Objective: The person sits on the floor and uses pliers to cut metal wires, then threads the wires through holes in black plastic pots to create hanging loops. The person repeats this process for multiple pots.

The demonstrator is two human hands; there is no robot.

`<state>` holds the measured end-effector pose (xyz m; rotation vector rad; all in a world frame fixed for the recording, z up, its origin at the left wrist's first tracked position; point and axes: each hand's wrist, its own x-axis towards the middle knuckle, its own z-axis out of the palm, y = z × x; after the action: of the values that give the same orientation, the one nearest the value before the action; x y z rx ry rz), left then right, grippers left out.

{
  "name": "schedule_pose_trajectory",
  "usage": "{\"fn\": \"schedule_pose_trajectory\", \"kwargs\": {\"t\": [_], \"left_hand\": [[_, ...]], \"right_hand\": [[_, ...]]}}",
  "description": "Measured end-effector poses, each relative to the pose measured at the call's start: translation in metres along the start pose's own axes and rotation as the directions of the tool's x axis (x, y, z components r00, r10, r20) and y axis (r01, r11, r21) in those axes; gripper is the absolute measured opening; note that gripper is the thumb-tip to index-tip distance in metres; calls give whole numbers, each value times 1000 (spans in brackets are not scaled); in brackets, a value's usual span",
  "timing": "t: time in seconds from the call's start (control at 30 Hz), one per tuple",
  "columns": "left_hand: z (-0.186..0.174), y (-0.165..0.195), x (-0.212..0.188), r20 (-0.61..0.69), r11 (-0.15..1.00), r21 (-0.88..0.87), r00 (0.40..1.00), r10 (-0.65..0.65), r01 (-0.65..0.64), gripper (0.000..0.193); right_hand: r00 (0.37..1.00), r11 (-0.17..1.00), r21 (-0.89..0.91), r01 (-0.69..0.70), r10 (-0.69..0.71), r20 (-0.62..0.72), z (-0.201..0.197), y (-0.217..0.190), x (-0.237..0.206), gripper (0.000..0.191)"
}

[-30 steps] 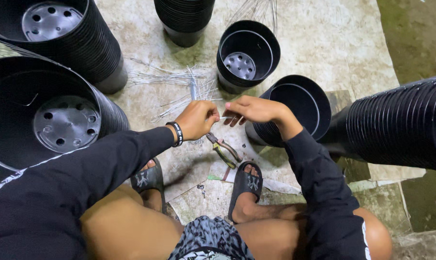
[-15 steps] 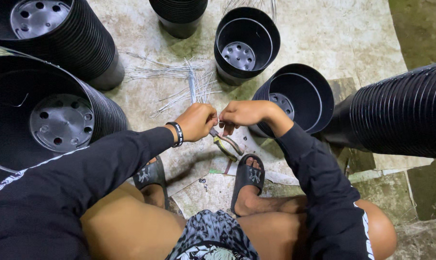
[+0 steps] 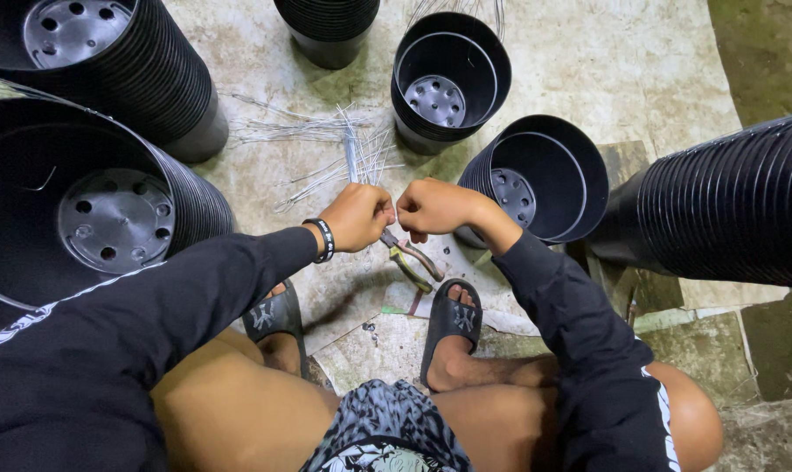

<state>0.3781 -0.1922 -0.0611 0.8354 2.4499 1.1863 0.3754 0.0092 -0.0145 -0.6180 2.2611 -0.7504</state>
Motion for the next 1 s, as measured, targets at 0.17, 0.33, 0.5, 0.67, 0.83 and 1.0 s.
{"fn": "schedule_pose_trajectory", "kwargs": {"t": [0.17, 0.33, 0.5, 0.67, 0.83, 1.0], "left_hand": [[3, -5, 1, -12, 1000, 8, 1000, -19, 19, 11], [6, -11, 3, -40, 999, 28, 999, -13, 15, 10], [5, -14, 4, -61, 999, 38, 998, -18, 20, 9], [4, -16, 4, -87, 999, 46, 996, 27, -23, 8], [7, -23, 5, -115, 999, 44, 993, 28, -23, 8], [14, -30, 7, -176, 992, 120, 984, -9, 31, 8]], "right_hand": [[998, 998, -49, -44, 41, -52, 4, -7, 1, 37], [982, 985, -171, -22, -10, -188, 11, -4, 5, 34], [970, 977, -209, -49, -4, -244, 15, 1, 9, 34], [958, 972, -233, -33, -36, -284, 18, 4, 13, 34], [941, 964, -263, -36, -56, -332, 22, 12, 17, 31], [876, 942, -331, -53, -116, -468, 35, 13, 25, 29]]}}
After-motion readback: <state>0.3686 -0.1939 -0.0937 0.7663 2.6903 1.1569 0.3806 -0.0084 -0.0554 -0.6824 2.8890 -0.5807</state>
